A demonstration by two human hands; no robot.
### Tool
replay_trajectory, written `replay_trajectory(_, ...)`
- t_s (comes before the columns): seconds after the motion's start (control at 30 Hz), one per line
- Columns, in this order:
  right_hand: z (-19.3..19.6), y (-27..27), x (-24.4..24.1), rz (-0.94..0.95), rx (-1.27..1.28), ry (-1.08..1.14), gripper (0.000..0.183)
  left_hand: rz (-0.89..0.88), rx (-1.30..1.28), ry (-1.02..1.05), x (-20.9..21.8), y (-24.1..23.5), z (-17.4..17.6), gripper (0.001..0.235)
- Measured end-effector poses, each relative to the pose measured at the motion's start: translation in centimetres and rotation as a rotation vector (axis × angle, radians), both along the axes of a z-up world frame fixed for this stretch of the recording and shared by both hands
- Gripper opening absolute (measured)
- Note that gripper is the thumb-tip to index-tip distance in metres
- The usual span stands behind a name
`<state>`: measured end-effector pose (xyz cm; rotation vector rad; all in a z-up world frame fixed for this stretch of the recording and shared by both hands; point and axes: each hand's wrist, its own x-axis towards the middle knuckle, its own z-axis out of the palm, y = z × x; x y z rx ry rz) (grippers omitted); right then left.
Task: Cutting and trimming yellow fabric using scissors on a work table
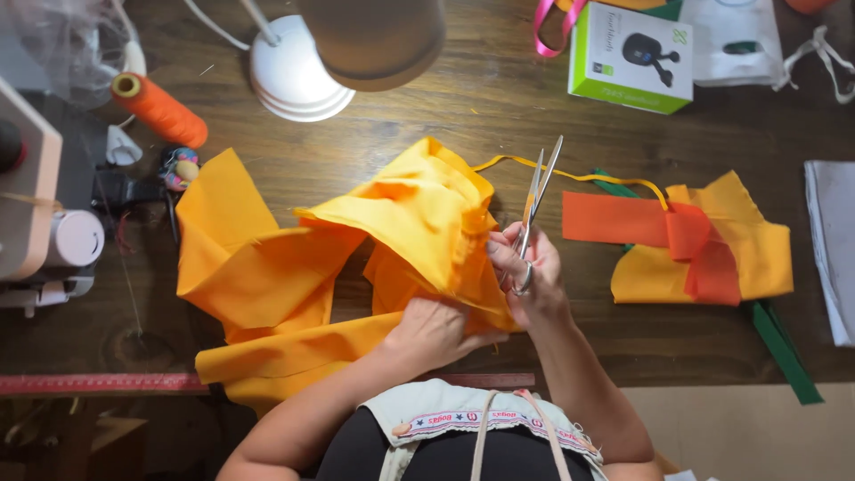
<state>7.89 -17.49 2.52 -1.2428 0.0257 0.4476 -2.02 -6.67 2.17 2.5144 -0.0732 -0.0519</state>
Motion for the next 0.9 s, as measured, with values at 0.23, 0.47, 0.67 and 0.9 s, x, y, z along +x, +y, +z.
replay_trajectory(0.23, -7.1, -4.0, -1.1, 0.026, -0.124, -0.140, 0.064, -0.357, 0.201, 0.313, -0.4, 6.9, 6.5, 0.031)
replay_trajectory(0.47, -4.8, -6.7, 0.0, -0.063, -0.355, -0.368, 0.048, -0.547, 0.268, -0.327, 11.5, 9.4, 0.3, 0.056)
replay_trajectory(0.67, 2.1, -1.4, 6.5, -0.084, -0.185, -0.643, 0.054, -0.413, 0.478, -0.658, 6.8, 10.3, -0.7, 0.019)
replay_trajectory(0.9, 1.7, 0.4, 6.8, 0.058, -0.116, -0.706, 0.049, 0.067, -0.535, 0.291, 4.1, -1.5, -4.5, 0.048)
